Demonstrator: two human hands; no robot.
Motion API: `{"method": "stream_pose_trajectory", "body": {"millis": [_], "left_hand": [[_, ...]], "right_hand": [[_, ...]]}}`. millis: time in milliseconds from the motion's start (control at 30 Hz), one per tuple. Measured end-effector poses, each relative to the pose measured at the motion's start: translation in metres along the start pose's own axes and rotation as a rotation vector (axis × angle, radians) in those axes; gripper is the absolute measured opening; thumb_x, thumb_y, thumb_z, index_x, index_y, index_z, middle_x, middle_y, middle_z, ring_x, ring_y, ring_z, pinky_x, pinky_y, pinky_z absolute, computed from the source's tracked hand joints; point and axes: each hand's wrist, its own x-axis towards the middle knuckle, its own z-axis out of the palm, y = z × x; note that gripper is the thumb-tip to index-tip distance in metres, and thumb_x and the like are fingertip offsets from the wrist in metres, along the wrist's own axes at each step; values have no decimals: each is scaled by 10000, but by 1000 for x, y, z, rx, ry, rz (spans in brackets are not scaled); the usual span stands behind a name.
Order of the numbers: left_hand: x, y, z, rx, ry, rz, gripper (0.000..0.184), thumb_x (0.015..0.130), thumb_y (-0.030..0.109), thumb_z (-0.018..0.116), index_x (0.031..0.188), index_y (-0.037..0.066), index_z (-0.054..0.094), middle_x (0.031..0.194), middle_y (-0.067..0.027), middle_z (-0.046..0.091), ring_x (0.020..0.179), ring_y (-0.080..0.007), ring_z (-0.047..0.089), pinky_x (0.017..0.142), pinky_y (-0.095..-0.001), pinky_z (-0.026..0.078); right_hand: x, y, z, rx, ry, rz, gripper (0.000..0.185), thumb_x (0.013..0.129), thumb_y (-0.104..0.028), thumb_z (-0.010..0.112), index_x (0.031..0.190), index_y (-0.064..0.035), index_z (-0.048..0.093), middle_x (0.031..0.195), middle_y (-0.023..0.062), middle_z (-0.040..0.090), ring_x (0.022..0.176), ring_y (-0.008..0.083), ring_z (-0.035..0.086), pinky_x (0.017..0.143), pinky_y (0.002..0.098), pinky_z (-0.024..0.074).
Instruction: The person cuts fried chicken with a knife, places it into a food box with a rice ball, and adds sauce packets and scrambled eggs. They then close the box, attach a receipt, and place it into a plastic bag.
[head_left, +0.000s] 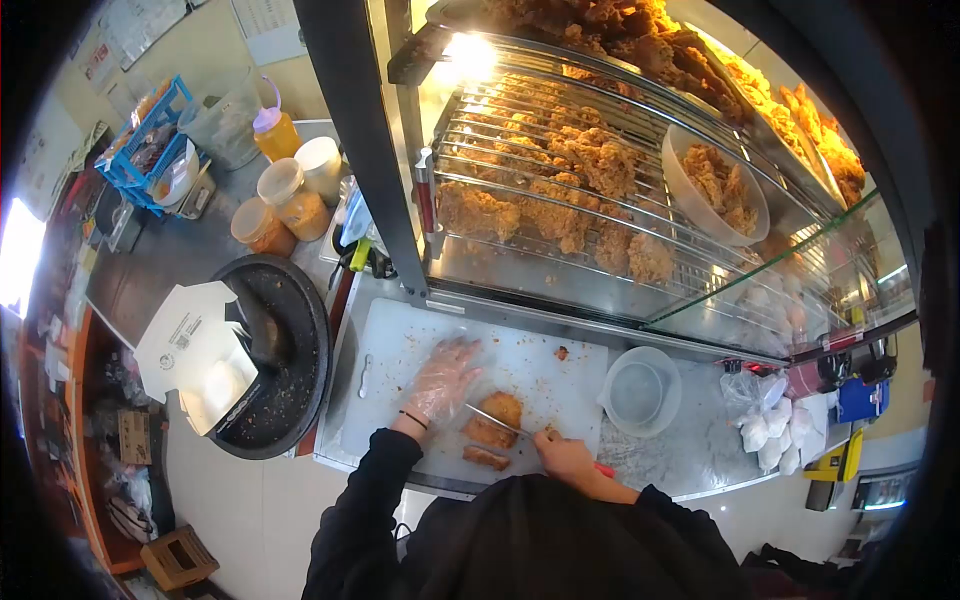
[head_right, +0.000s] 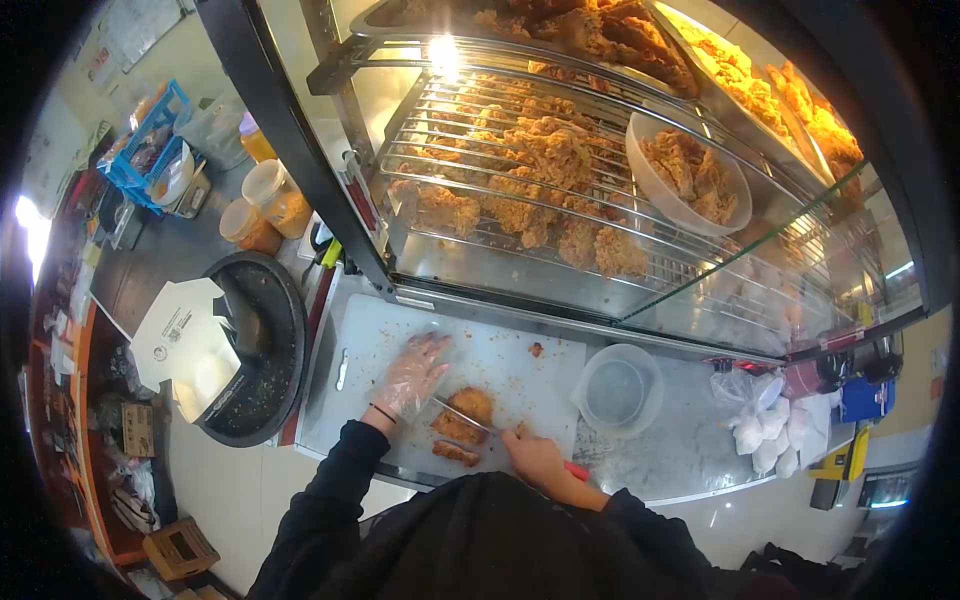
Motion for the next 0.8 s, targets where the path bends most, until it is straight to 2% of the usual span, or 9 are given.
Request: {"method": "stream_pose_trajectory", "body": {"millis": [133,267,433,633,800], "left_hand": [[-9,-16,-14,63,135,-8,449,853,325,425,1224,73,403,1200,-127,452,1165,-269,363,1014,-396,209],[3,0,-42,80,64,57,438,856,310,412,1238,96,399,1222,-127,439,1163,-262,371,1006,-370,239],[18,10,-17,51,20,58,464,871,370,357,1221,70,404,1185,-131,464,1148,-267,385,1012,-392,215],[18,2,-2,-27,62,3,459,861,372,382,1215,80,416,1181,-144,462,1132,-275,399,985,-382,262],[16,-16,-1,12,56,-52,438,853,330,421,1215,83,418,1190,-154,449,1125,-303,392,962,-381,295]], "right_hand": [[19,-8,1,18,18,-39,128,765,-132,454,884,-84,446,700,135,550,564,296,579,470,402,459],[15,-6,-26,12,72,-42,138,772,-158,461,886,-81,448,723,135,556,577,309,580,483,411,464],[0,1,-37,24,34,25,126,820,-202,432,868,-87,456,720,144,558,572,317,579,477,413,459],[19,12,-24,-25,-73,28,136,821,-203,423,862,-82,468,722,153,563,575,318,581,492,422,462],[37,13,-13,4,-38,-13,139,819,-192,417,871,-75,469,725,147,563,578,322,580,496,426,464]]}}
